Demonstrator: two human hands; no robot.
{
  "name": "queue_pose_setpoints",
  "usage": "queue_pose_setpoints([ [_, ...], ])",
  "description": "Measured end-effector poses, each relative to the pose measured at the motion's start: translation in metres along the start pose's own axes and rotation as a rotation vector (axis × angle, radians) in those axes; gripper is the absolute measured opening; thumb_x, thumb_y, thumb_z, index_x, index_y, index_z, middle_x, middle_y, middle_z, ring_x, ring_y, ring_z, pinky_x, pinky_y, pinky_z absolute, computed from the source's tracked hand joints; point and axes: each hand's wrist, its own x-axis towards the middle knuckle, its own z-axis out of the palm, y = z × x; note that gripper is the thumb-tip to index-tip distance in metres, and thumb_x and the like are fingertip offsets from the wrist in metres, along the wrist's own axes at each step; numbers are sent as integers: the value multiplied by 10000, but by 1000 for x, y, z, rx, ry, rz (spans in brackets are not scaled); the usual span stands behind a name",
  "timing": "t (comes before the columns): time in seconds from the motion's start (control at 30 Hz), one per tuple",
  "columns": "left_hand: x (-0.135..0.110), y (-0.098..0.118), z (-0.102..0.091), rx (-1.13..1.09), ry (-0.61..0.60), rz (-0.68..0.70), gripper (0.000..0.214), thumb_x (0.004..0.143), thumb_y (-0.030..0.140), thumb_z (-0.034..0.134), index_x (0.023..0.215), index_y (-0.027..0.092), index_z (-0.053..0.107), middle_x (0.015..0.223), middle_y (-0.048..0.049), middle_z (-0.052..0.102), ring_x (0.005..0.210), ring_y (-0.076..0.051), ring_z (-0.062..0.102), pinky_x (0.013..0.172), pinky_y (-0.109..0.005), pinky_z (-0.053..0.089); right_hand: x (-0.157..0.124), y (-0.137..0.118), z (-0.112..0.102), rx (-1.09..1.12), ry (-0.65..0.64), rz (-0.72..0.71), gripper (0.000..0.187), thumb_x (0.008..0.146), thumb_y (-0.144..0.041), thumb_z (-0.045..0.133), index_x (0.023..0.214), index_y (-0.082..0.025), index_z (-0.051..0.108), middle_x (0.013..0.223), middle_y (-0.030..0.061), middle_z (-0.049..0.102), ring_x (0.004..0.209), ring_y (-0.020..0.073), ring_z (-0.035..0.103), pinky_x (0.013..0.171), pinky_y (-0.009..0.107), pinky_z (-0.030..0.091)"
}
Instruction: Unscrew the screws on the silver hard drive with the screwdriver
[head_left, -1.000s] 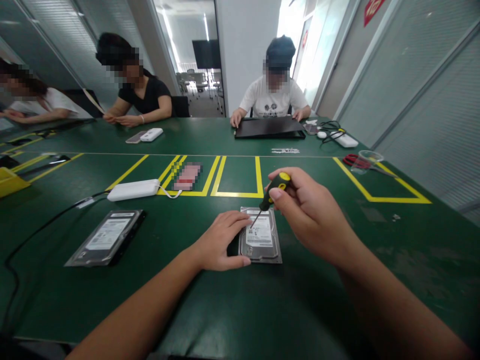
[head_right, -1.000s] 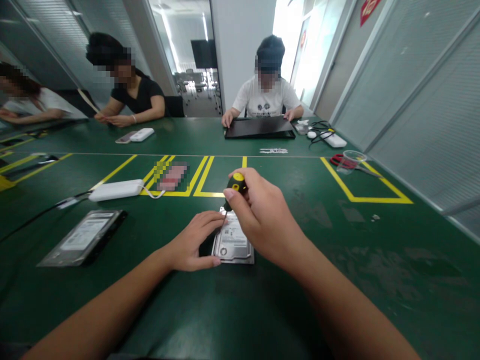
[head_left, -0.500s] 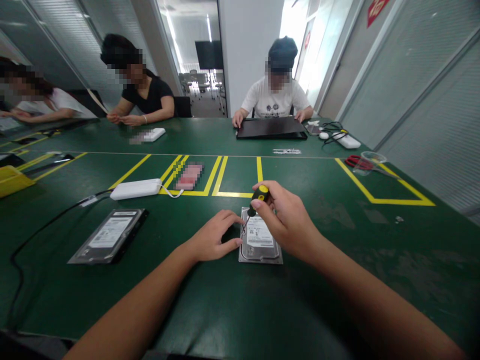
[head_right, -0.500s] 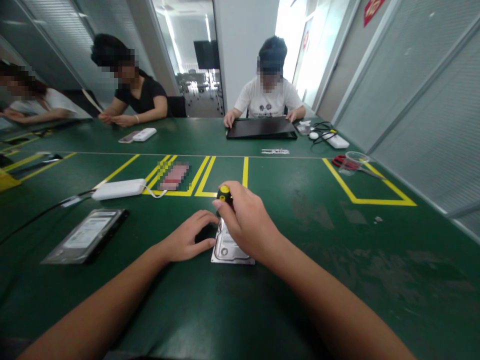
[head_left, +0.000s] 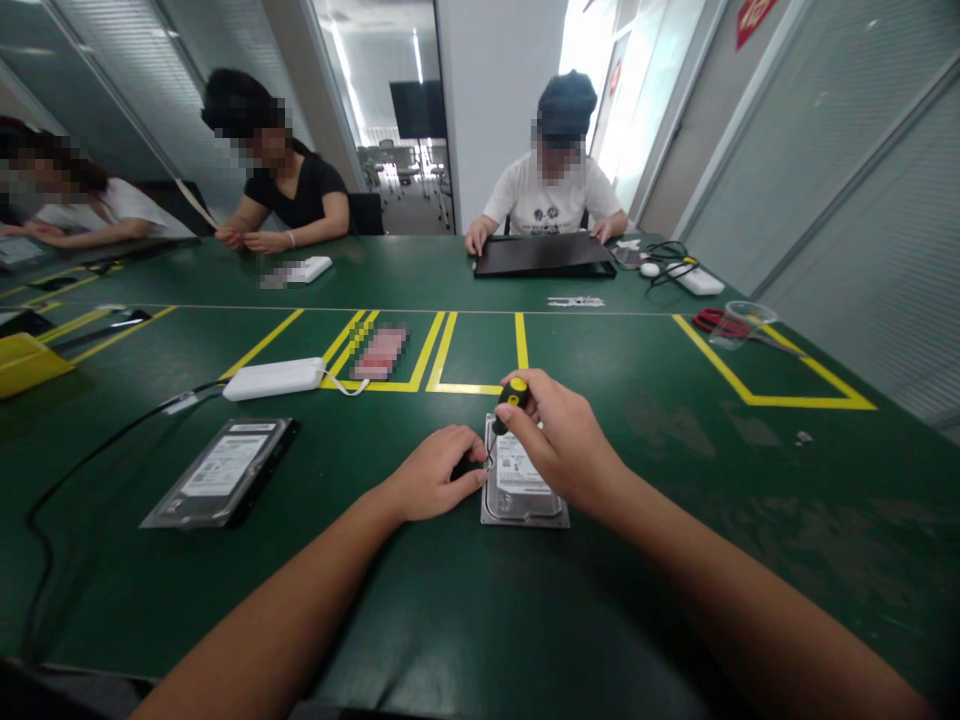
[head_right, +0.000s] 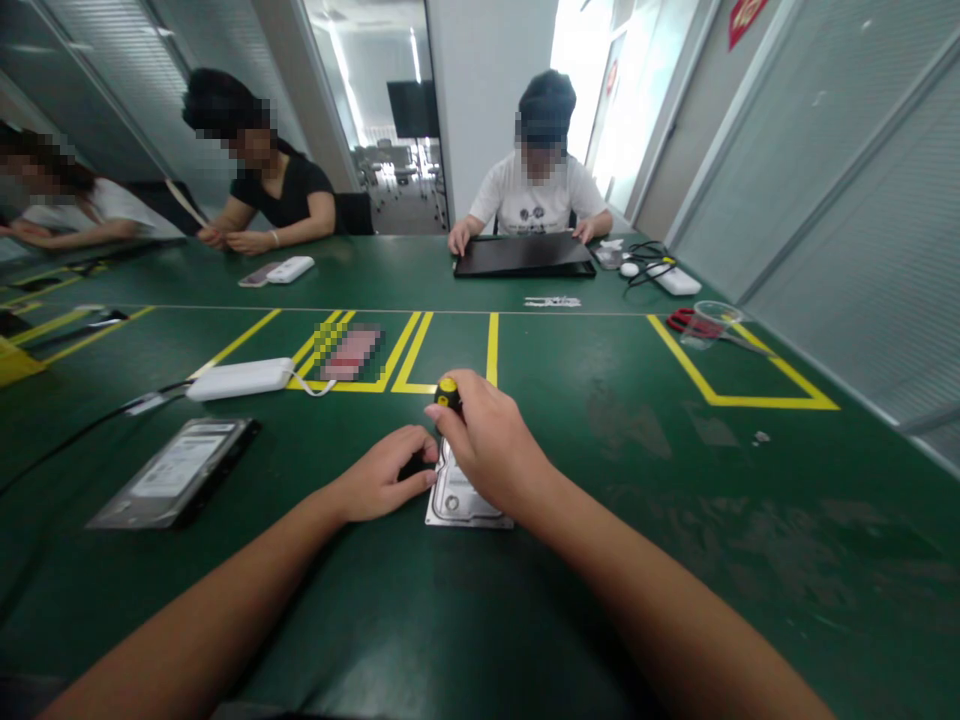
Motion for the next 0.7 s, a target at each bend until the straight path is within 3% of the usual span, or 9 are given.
queue_pose_setpoints([
  [0.7,1,-1,0,5,-18,-2,165,927,341,571,943,181,532,915,-37,568,852,-204,511,806,-339,414,2,6,2,-2,41,8,289,953,-321,486,1131,-113,578,854,66,606,726,166,534,681,303,402],
])
